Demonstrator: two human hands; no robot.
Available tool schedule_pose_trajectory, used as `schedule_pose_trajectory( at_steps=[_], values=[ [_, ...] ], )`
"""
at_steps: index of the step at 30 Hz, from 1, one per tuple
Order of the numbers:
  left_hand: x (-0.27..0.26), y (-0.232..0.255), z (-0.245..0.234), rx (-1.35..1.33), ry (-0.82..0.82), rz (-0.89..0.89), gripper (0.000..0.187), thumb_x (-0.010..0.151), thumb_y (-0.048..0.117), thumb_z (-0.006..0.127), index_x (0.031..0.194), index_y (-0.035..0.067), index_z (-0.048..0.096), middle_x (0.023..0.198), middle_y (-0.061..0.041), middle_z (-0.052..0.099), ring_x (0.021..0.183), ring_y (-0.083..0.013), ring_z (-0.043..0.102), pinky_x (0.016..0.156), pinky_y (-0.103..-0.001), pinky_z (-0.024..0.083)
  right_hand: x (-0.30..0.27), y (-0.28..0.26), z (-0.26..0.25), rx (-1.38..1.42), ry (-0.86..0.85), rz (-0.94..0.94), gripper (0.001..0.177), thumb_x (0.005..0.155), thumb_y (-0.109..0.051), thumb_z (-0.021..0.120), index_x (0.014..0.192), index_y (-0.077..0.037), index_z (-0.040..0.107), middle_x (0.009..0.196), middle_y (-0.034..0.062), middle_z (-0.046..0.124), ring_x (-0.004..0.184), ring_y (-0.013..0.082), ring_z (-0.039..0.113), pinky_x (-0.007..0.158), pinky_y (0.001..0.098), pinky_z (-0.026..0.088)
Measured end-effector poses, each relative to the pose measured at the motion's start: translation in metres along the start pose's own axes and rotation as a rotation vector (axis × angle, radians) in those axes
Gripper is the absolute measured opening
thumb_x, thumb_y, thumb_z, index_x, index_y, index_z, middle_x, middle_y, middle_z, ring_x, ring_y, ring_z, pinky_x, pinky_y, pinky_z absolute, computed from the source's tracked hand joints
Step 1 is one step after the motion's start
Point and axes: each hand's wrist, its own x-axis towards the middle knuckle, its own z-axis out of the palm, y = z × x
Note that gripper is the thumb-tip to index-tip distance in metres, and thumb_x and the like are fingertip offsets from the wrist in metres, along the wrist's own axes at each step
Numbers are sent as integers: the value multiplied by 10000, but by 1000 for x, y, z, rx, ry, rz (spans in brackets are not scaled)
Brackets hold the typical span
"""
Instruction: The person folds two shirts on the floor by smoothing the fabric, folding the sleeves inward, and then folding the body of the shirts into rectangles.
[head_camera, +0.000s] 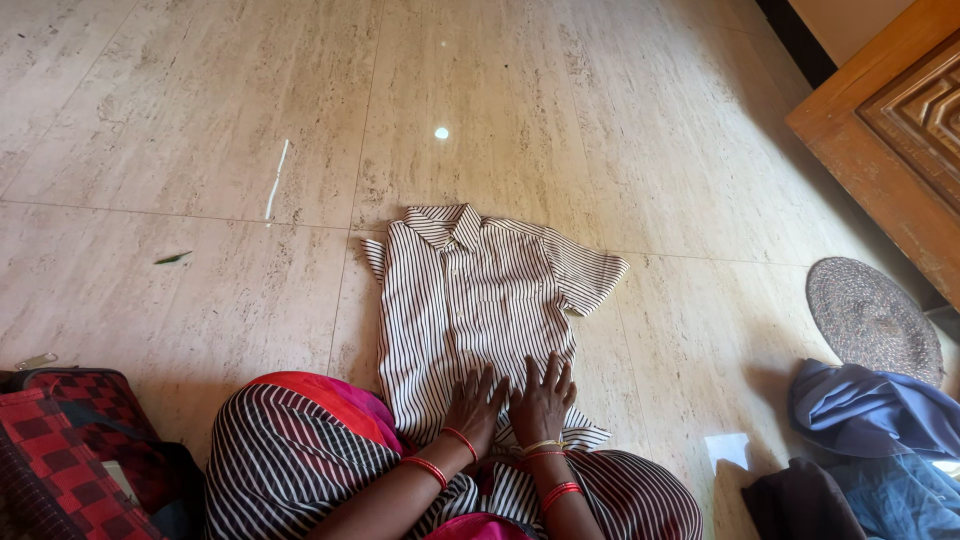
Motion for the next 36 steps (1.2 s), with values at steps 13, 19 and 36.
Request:
schedule_pose_trajectory(
  at_steps=[13, 19, 36],
  values=[
    [-11, -26, -39, -58, 268, -338, 952, 792, 214, 791, 1574, 87, 262, 1658, -256, 32, 1520, -513, 36, 1177, -667, 138, -17, -22, 1, 96, 352, -291, 638, 924, -251, 601, 1526, -164, 409, 1683, 214, 129, 1553, 478, 18, 1225, 641, 72],
    [-12, -22, -34, -38, 169, -347, 963, 792, 255, 806, 1571, 101, 262, 1673, -243, 39, 1539, -496, 53, 1179, -651, 171, -24, -36, 15, 115, 174, -434, 556, 865, -170, 662, 1409, -127, 556, 1542, 163, 449, 1448, 372, 392, 1156, 500, 341],
    [-11, -32, 2, -420, 202, -365, 399, 846, 196, 708, 1209, 53, 627, 1263, -168, 605, 1206, -358, 579, 1011, -457, 491, -17, -17, 70, 113, -308, -303, 248, 872, -218, 695, 1106, -155, 646, 1055, 86, 663, 935, 305, 704, 786, 434, 579]
  ],
)
